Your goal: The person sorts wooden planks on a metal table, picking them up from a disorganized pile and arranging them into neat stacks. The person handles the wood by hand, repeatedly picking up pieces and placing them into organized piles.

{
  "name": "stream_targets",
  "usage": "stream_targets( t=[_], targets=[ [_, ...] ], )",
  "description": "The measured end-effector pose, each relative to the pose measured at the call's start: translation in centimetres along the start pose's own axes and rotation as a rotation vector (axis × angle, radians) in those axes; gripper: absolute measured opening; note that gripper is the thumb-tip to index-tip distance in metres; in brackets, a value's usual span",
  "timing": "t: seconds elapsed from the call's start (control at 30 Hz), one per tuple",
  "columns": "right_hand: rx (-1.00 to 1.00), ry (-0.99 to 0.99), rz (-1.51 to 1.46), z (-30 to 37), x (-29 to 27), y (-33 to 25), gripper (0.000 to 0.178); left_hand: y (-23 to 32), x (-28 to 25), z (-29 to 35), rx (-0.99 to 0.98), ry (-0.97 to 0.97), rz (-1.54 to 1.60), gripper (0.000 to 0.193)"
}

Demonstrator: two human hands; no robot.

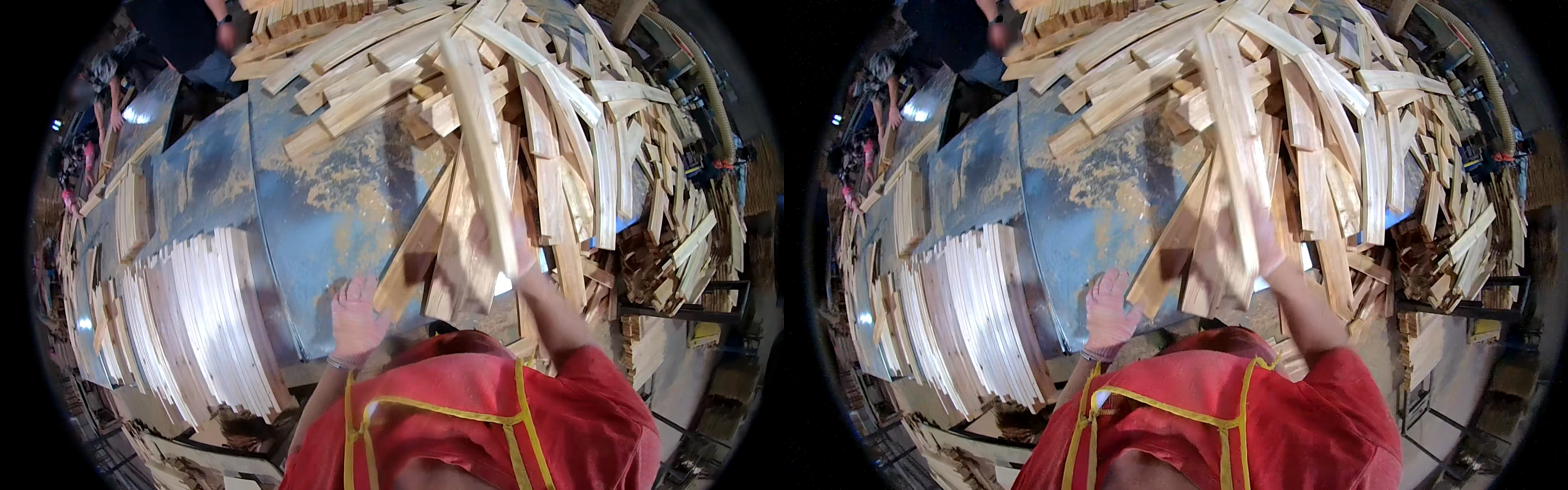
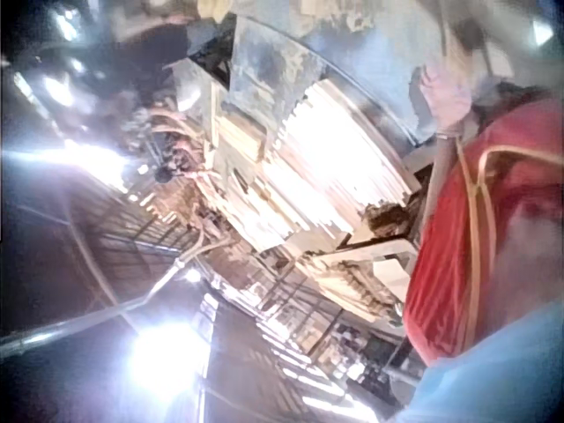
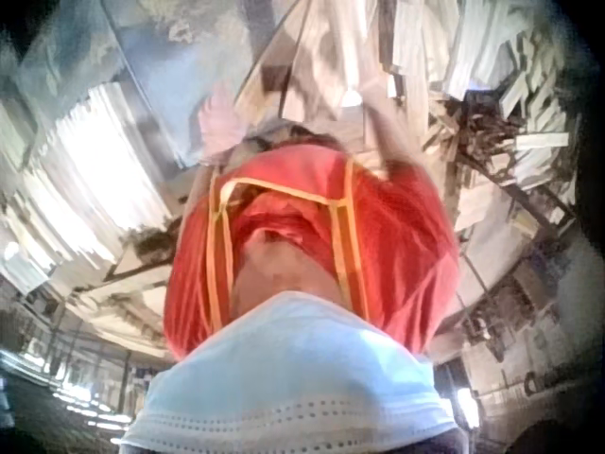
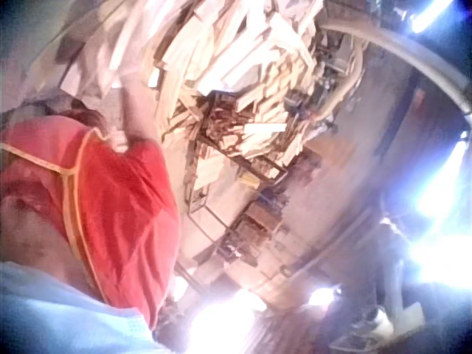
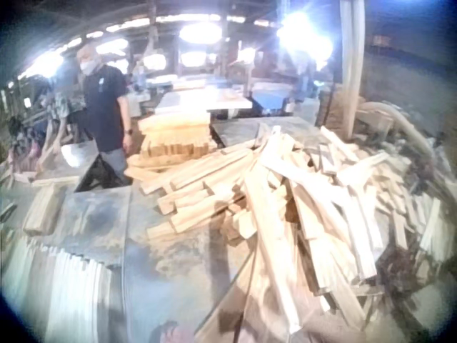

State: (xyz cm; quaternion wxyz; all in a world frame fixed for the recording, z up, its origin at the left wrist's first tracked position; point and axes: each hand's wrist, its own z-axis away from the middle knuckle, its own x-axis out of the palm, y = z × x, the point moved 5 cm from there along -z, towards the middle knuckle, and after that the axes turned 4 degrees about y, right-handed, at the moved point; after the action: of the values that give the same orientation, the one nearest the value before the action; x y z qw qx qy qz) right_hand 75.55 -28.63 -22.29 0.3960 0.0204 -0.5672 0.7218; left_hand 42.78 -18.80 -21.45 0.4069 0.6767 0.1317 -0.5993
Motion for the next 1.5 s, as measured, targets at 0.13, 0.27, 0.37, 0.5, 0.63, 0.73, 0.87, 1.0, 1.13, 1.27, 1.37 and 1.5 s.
stream_targets(
  t=[0.13,0.27,0.37,0.5,0.63,0.73,0.87,1.0,1.13,1.27,1.37,1.5],
  targets=[
    [-0.576,0.355,0.242,-11.2,1.6,-27.2,0.065,1.9,1.5,-0.8,0.004,-0.053,0.027,0.072],
    [-0.680,0.506,1.100,-21.0,-7.8,-29.7,0.065,4.3,2.2,-2.0,0.050,-0.082,0.061,0.068],
    [-0.379,0.602,1.564,-18.8,-3.6,-13.7,0.106,5.0,2.4,-1.6,0.020,-0.082,0.071,0.066],
    [-0.207,0.604,1.310,-11.4,-2.7,-7.0,0.093,4.3,0.9,-1.9,0.013,-0.148,0.075,0.067],
    [-0.032,0.001,-0.167,-5.9,0.6,-0.9,0.064,2.0,0.2,-1.5,-0.048,-0.096,0.478,0.066],
    [0.130,-0.112,-0.335,-0.4,7.4,3.0,0.060,1.2,-1.1,-1.5,-0.275,-0.218,1.124,0.059],
    [0.259,-0.125,-0.229,3.5,13.5,9.6,0.061,-0.2,-2.2,-0.8,-0.491,-0.347,1.586,0.053],
    [0.279,-0.094,0.224,4.6,15.0,13.3,0.071,-5.9,-0.9,1.9,-0.500,-0.083,1.307,0.047],
    [-0.091,0.126,0.599,6.5,12.3,9.1,0.068,-10.7,-4.1,7.6,-0.644,0.129,0.964,0.038],
    [-0.473,0.383,1.586,5.1,7.5,-2.0,0.079,-18.3,-5.5,14.9,-0.543,0.184,-0.376,0.053],
    [-0.247,0.651,1.860,3.5,0.0,-3.9,0.088,-23.3,-4.2,17.1,-0.455,0.411,-0.250,0.068],
    [-0.056,0.507,1.610,3.1,1.0,-4.4,0.086,-17.1,-6.1,13.8,-0.568,0.141,-0.529,0.076]
  ],
)
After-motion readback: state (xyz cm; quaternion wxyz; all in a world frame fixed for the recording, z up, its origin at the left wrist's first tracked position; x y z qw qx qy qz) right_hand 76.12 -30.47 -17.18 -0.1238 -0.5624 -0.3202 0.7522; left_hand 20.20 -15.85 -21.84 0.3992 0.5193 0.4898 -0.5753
